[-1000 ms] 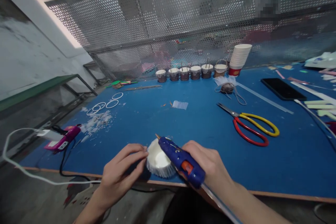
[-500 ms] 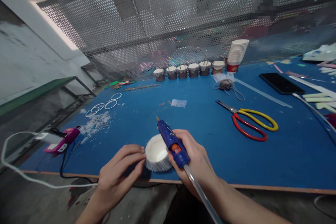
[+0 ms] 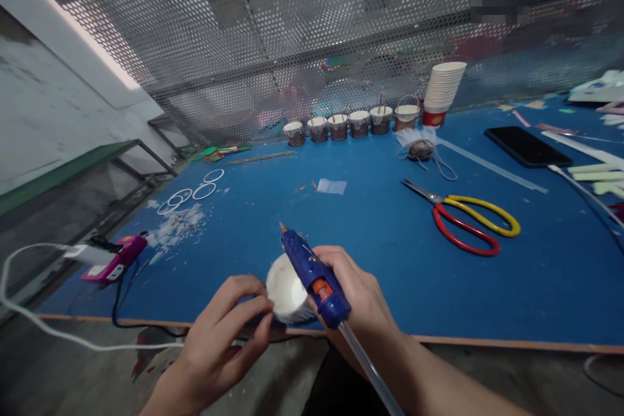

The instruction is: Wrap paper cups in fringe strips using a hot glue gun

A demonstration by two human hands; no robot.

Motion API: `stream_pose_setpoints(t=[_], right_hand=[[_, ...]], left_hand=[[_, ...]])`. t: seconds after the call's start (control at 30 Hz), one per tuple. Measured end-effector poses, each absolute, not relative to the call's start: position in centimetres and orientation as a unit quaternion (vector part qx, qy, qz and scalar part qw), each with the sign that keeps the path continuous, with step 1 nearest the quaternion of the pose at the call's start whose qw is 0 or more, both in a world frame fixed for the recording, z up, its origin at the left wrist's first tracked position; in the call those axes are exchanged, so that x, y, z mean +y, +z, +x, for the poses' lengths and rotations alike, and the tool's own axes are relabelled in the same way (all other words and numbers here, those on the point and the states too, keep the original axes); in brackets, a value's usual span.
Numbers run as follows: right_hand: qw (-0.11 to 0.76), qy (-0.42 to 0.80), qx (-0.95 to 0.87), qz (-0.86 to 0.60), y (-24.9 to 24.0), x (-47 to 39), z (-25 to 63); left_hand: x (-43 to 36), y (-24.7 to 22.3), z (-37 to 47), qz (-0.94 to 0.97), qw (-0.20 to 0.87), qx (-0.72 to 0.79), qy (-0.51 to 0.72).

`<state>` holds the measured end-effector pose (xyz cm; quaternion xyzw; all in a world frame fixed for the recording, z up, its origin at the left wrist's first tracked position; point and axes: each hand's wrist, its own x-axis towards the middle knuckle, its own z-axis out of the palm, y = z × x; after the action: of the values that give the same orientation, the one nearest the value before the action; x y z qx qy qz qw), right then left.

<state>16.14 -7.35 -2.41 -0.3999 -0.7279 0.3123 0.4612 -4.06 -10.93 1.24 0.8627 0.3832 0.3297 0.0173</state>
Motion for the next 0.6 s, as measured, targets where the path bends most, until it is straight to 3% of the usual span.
stream_pose_setpoints(t=[0.37,0.6], right_hand=[[0.484,0.315,-0.721,-0.383,-2.5,-7.2,15.9],[0.482,0.317,-0.718,-0.390,-2.7,-6.7,16.1]], left_hand=[[-10.9,0.9,-2.9,0.853,-0.013,0.428,0.297],[-10.8,1.7,-4.4,0.849,0.111,0.398,0.330]])
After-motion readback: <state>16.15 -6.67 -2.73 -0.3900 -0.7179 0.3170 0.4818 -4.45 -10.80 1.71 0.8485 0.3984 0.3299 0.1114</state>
